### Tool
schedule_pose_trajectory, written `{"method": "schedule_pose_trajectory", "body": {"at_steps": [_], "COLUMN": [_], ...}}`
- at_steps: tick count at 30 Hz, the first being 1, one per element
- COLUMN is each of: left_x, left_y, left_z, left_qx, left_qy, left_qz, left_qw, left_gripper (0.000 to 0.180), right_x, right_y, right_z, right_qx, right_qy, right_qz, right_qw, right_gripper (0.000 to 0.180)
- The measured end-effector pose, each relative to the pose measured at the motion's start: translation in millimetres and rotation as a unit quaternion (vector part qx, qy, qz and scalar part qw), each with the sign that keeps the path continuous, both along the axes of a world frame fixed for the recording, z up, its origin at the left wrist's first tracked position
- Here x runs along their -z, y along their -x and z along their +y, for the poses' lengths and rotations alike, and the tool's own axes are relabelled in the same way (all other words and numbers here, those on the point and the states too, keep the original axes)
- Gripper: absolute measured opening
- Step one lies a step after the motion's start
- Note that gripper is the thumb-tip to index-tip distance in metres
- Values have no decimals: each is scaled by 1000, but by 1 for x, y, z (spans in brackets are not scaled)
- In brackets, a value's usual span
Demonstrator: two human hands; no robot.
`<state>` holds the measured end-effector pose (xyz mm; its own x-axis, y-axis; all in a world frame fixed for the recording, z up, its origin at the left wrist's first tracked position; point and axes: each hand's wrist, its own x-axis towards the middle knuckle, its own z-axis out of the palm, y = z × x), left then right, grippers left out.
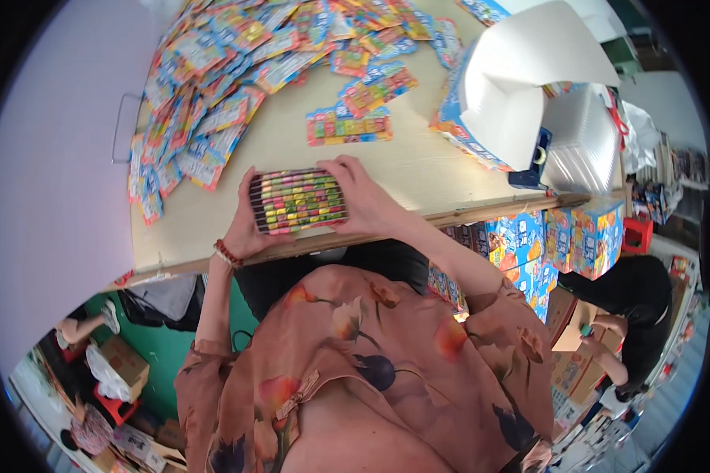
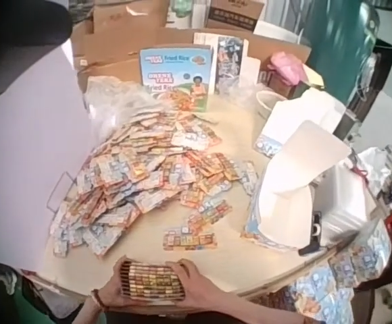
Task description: Packing small colorful product packets into cardboard display boxes.
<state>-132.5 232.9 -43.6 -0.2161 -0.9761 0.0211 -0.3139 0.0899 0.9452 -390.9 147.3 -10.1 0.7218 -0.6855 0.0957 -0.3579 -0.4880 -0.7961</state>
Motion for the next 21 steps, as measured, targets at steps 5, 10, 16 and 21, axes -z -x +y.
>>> {"method": "schedule_pose_trajectory", "body": {"at_steps": [5,10,16,21], "left_x": [-23,-110,-169,-128], "left_y": [12,74,199,257], "left_z": [-19,-100,-243,-293], "left_qx": [23,117,214,303], "left_qy": [19,206,348,241], "left_qz": [-42,-135,-156,-172], "left_qw": [999,962,899,906], "left_gripper": [123,103,90,96], "right_x": [2,-76,-124,-88], "right_y": [20,95,204,250], "right_z": [8,-18,-92,-115], "right_qx": [30,111,241,274], "right_qy": [1,62,143,62], "right_qz": [-12,36,3,88], "right_qw": [999,991,960,956], "right_gripper": [90,94,100,106]}}
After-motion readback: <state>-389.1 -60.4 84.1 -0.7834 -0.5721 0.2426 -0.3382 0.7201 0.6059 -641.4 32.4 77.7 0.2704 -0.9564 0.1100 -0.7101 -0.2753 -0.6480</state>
